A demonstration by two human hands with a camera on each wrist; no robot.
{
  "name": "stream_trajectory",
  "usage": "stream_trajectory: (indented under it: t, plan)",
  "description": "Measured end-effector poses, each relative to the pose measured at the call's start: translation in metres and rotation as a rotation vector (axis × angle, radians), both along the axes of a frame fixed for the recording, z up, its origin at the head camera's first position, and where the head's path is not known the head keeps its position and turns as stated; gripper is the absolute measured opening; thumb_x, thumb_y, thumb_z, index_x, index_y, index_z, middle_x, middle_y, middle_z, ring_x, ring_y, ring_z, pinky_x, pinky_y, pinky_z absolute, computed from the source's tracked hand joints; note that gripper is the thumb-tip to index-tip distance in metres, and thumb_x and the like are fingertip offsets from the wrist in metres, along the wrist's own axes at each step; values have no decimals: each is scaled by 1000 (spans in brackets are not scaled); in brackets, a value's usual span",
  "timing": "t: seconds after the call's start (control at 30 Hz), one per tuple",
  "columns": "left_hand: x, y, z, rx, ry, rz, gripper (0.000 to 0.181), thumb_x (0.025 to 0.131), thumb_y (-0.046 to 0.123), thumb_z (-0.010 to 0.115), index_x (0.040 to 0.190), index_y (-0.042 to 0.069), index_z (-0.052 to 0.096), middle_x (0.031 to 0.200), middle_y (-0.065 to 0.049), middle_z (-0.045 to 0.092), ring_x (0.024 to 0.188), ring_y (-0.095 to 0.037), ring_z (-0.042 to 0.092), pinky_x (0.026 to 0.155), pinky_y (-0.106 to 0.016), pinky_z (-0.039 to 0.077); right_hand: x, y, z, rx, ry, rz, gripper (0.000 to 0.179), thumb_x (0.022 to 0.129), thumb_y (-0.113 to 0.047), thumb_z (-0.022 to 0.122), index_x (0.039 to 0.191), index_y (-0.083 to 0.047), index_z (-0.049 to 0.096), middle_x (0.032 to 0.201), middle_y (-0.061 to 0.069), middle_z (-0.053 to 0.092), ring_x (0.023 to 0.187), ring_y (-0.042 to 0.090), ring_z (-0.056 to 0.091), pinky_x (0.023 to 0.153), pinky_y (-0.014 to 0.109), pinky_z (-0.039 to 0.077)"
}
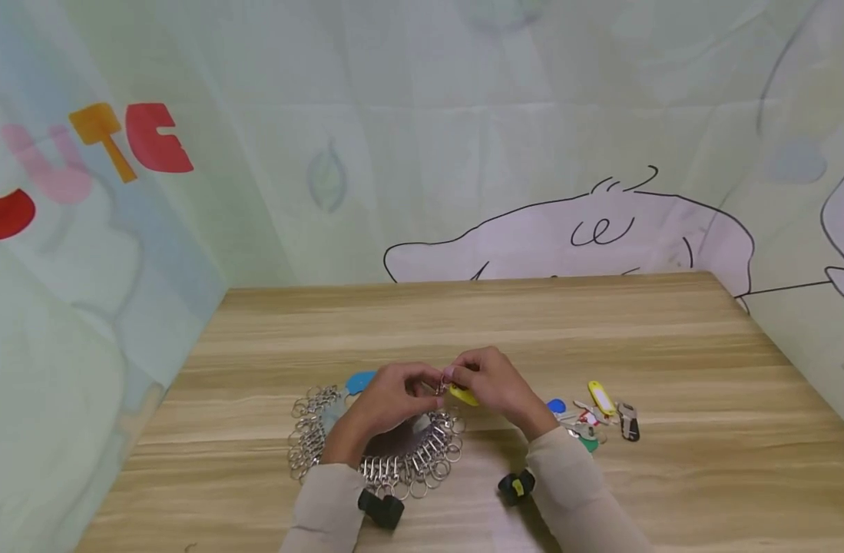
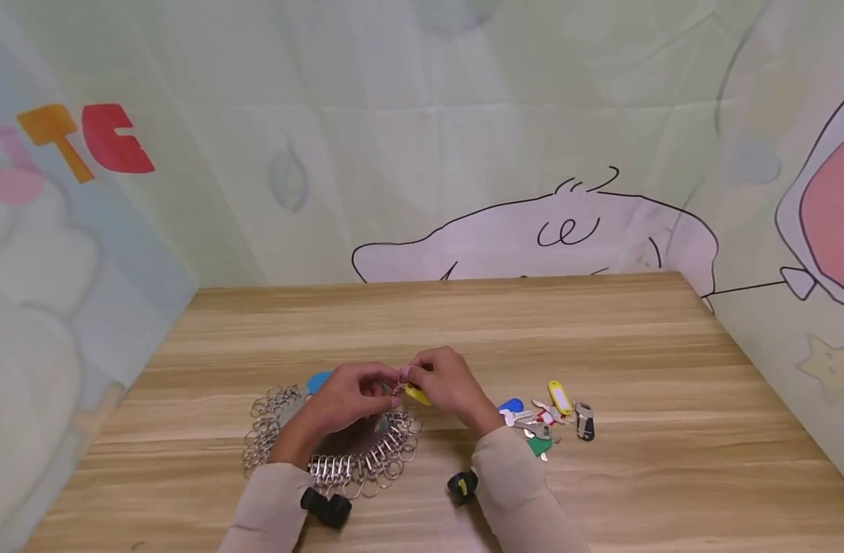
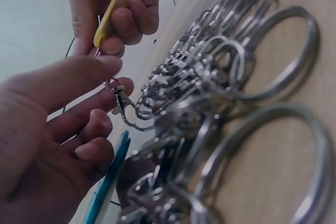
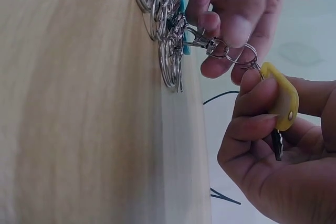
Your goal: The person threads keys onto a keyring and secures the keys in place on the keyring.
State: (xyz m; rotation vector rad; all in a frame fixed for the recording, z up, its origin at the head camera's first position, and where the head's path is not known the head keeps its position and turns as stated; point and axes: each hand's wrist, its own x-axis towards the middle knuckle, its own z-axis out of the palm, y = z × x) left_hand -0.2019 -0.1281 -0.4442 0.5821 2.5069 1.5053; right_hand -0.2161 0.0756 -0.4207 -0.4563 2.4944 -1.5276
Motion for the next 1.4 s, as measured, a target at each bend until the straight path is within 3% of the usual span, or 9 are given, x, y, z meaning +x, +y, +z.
stream_trajectory:
  t: [0.47,0.67,1.0,1.17,1.4]
  plan:
    - [-1,0,-1,-39,14,27,21,88,16,79,109,14,76,85,4,66,70,-17,58,56,-31,46,1,2,5,5,23,58,17,98,-11,64,85,-7,73,78,1,63,73,17,54,65,32,45]
    - [-1,0,0,-49,-3,38,21,88,21,79,108,12,76,82,2,65,71,-17,58,57,-32,47,2,3,9,53,90,110,14,98,-10,64,87,-9,73,82,2,65,75,17,56,68,34,47]
    - [0,0,-1,-58,-20,44,23,89,24,77,108,11,76,86,3,67,76,-17,61,62,-34,51,1,5,7,116,280,190,15,98,-5,64,86,-9,72,76,-2,62,67,11,51,63,30,45]
    - [0,0,-2,-60,-11,23,25,90,24,77,111,10,75,88,3,68,76,-16,61,63,-32,51,1,6,7,117,268,203,14,98,-5,63,88,-9,72,78,-1,64,68,13,52,64,31,46]
    - [-1,-2,0,1,10,-32,47,85,14,81,129,8,66,98,-2,66,76,-18,58,62,-30,49,-2,5,4,98,161,148,16,100,-9,62,88,-9,72,83,-2,64,75,16,55,67,34,46]
